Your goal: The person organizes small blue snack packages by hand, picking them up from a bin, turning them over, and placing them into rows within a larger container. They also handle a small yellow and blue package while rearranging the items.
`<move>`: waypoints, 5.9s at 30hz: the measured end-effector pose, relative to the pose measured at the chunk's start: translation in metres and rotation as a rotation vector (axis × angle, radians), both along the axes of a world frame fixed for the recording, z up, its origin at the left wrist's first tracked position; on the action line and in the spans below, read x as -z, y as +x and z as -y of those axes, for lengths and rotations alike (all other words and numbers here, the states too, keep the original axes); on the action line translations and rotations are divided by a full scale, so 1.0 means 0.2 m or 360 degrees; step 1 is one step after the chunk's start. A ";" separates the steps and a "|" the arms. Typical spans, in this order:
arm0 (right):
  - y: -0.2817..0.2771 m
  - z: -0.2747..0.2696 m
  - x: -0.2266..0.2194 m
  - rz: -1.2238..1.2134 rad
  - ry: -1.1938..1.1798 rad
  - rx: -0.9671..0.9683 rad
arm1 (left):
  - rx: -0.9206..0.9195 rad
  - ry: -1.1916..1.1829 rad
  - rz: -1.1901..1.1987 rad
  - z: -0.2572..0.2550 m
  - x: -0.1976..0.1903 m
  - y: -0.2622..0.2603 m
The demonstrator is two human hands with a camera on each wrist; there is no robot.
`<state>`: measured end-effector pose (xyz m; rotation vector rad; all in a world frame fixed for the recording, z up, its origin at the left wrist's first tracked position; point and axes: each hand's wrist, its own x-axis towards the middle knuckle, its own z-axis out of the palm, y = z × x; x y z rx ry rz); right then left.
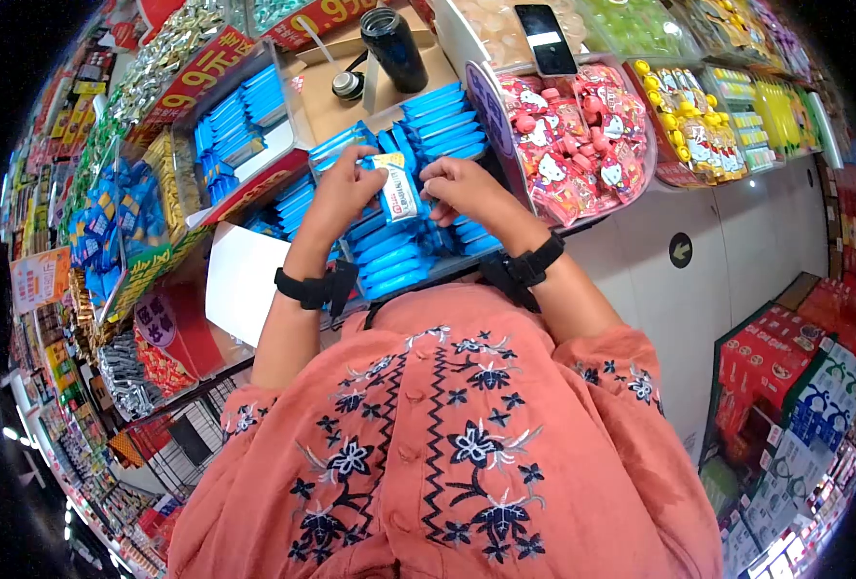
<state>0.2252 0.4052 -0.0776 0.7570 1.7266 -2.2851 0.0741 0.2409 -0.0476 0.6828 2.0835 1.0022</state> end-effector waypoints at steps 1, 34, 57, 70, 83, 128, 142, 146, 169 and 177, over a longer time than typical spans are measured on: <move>0.02 0.00 0.00 0.0042 -0.0017 0.0005 | 0.0028 -0.0053 -0.0063 -0.01 0.00 0.02; 0.05 0.17 0.29 0.0270 0.0464 -0.0463 | 0.0432 -0.0432 -0.1050 -0.12 0.27 0.18; -0.03 0.22 0.35 0.0199 0.1611 -0.0557 | -0.0101 -0.0218 -0.0556 0.21 0.13 0.01; -0.13 0.13 -0.01 0.0030 0.0696 -0.0272 | -0.0395 -0.0023 -0.0597 0.39 -0.30 -0.91; -0.23 0.14 -0.09 0.0023 0.0278 -0.0123 | 0.0494 -0.0703 -0.1310 0.18 0.24 -1.46; -0.28 0.18 -0.33 -0.0420 -0.0435 0.0139 | -0.0054 0.0391 0.0351 0.28 -0.34 -0.23; -0.17 0.08 -0.17 -0.0315 -0.0249 0.0339 | -0.0032 0.0203 0.0285 0.12 -0.26 -0.07; -0.09 0.01 -0.03 -0.0120 0.0143 0.0187 | -0.0023 0.0015 0.0028 0.07 -0.07 0.04; 0.07 0.09 0.28 -0.0043 0.1384 -0.0357 | 0.0004 -0.0239 -0.0574 0.06 0.21 0.15; 0.03 0.16 0.31 -0.0033 0.1858 -0.0604 | -0.0173 -0.0277 -0.0370 0.17 0.08 0.16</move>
